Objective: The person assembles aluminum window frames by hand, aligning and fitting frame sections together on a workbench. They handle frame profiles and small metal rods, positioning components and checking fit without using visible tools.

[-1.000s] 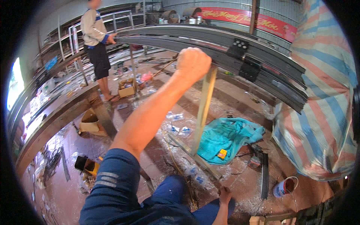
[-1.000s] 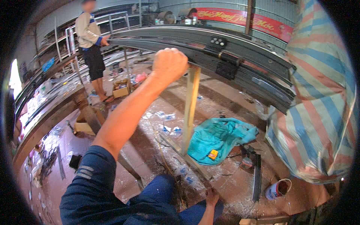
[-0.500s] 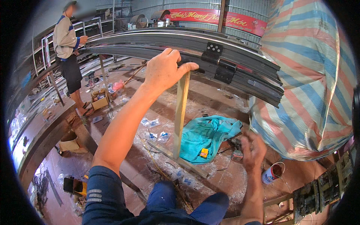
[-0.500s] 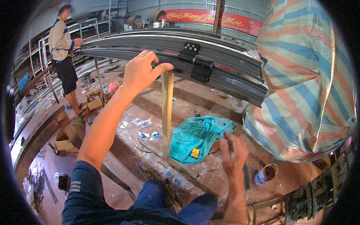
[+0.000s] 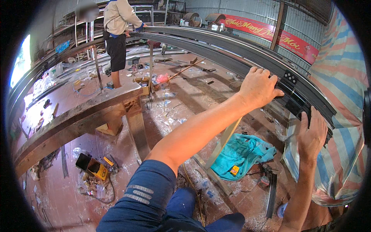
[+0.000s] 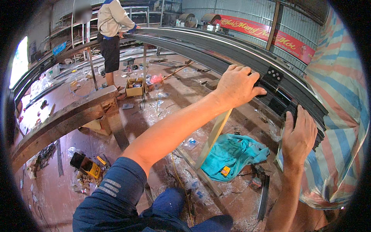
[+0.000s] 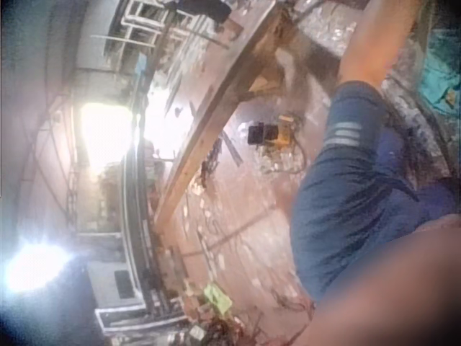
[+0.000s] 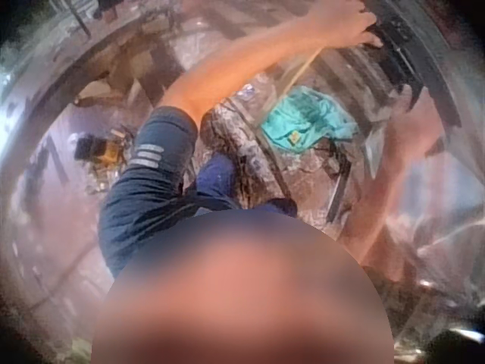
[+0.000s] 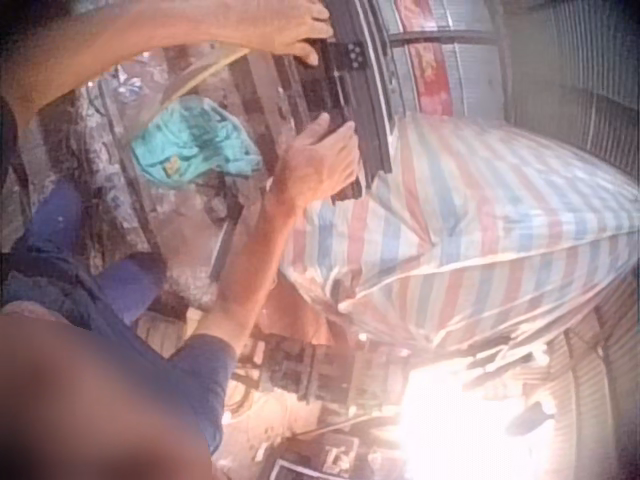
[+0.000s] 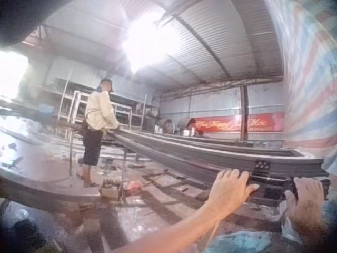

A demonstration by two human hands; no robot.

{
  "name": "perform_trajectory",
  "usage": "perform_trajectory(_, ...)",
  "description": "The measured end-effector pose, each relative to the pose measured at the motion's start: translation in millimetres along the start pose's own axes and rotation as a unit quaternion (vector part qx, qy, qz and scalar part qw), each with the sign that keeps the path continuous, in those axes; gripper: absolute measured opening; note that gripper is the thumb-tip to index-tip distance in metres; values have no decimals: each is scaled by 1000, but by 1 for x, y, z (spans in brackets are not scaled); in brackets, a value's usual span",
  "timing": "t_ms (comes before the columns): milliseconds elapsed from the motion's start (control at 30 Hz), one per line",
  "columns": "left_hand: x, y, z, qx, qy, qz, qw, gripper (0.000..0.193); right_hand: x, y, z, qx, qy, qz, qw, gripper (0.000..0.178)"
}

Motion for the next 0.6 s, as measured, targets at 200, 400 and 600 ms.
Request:
perform_trajectory(200,2,6,-9,11,-45,-63,997,45,7,-12,-1,7,-33,29,999,32)
perform_trajectory(400,20,-9,-13,57,64,-94,992,49,4,-21,-17,17,-17,4,1000,28)
perform_trajectory(600,19,-19,-13,29,55,-98,993,62,2,-25,-26,42,-68,-30,996,23)
Point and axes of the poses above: each hand's wrist, its own y-axis away from the middle knuckle, its own x-axis out of the palm, z = x × y, the point moved 8 cm from there along -y, towards the middle knuckle, and after that the axes turned 4 degrees about -y, right-handed, at the moved point
